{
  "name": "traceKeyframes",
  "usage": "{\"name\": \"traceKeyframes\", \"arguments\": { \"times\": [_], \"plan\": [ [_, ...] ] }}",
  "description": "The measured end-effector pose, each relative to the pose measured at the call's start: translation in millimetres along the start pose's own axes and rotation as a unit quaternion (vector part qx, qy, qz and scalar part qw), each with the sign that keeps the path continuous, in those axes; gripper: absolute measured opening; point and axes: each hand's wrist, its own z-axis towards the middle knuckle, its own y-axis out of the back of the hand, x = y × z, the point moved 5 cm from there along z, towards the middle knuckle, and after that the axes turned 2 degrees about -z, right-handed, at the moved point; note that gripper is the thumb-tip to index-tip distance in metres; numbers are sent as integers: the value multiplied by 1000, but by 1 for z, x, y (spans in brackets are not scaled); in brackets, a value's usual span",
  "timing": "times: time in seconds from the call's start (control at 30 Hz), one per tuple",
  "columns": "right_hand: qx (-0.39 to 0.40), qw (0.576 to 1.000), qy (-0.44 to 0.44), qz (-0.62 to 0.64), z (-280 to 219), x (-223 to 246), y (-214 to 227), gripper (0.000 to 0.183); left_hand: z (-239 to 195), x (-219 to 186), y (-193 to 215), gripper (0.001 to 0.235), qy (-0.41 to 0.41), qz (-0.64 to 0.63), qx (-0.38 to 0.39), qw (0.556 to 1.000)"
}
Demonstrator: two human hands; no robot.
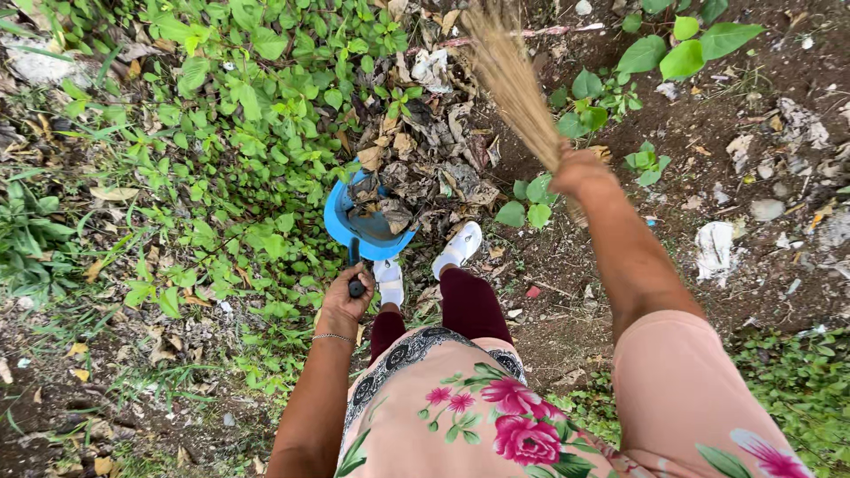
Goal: The person sweeps dry leaves and debris on a dirt path using a traditional broom and a blue dustpan. They gather the debris into piles and sweep it into the dustpan, repeating the process to clear the area.
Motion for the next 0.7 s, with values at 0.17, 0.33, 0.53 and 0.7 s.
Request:
{"name": "traceKeyframes", "arguments": {
  "times": [0.17,0.33,0.53,0.7],
  "plan": [
    [135,986,36,91,-79,33,-92,91,4,6,6,21,18,-8,-25,999],
    [183,977,78,-74,-143,7,-155,108,-2,3,17,22,19,-4,-31,999],
    [213,960,130,-126,-237,-26,-186,123,-10,8,16,22,38,16,-44,998],
    [197,980,-28,15,-283,-68,-122,99,-12,2,4,20,83,17,-18,996]
  ]
}}
